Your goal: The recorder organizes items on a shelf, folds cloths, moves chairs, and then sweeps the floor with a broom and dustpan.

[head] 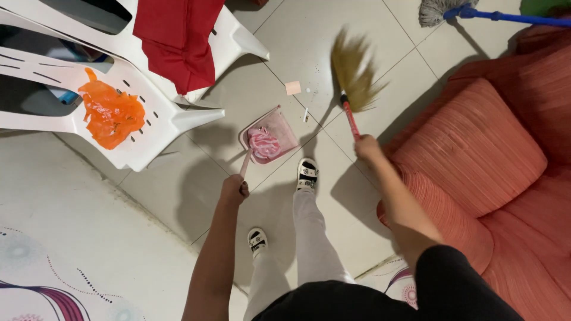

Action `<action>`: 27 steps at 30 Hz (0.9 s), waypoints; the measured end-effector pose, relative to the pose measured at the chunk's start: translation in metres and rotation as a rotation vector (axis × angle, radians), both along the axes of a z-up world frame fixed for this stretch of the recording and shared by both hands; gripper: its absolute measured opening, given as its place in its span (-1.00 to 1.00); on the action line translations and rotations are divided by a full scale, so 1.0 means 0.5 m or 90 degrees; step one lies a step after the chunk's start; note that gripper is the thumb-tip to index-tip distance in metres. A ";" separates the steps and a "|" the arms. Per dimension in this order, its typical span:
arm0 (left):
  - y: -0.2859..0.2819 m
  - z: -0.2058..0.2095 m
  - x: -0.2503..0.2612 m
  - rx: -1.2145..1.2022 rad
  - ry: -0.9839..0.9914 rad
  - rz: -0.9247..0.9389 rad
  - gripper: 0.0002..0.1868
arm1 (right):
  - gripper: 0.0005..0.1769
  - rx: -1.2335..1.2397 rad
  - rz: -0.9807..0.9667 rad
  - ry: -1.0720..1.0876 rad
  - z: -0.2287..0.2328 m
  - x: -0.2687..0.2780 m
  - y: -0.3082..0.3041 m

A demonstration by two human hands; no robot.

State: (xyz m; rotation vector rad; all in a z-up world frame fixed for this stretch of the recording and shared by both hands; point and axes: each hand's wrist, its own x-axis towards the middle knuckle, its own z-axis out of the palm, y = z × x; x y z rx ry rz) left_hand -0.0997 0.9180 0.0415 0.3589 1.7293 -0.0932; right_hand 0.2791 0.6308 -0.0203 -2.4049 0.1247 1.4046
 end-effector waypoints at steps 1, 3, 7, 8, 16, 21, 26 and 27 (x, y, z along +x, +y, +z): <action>-0.006 -0.011 -0.003 -0.002 0.000 -0.001 -0.97 | -0.62 -0.002 -0.001 0.000 0.091 0.016 -0.012; -0.010 -0.040 0.003 -0.011 0.003 -0.007 -0.95 | -0.51 0.007 -0.018 0.080 0.271 0.063 -0.023; -0.026 -0.070 -0.021 0.033 -0.122 0.026 -0.88 | -0.61 -0.054 0.033 -0.009 0.461 0.178 -0.063; -0.023 -0.054 -0.009 0.013 -0.057 0.000 -0.89 | -0.58 -0.044 0.075 -0.078 0.488 0.214 -0.058; -0.039 -0.021 -0.005 -0.016 -0.002 0.037 -0.90 | -0.66 0.008 0.277 -0.447 -0.024 0.574 0.044; -0.059 0.041 0.019 -0.009 0.022 0.053 -0.87 | -0.67 0.064 0.069 -0.408 -0.327 0.633 0.318; -0.048 0.091 0.042 -0.038 0.062 0.038 -0.87 | -0.69 0.039 0.219 -0.288 -0.313 0.559 0.607; -0.046 0.096 0.045 -0.044 0.066 0.030 -0.86 | -0.69 0.057 0.278 -0.310 -0.326 0.546 0.639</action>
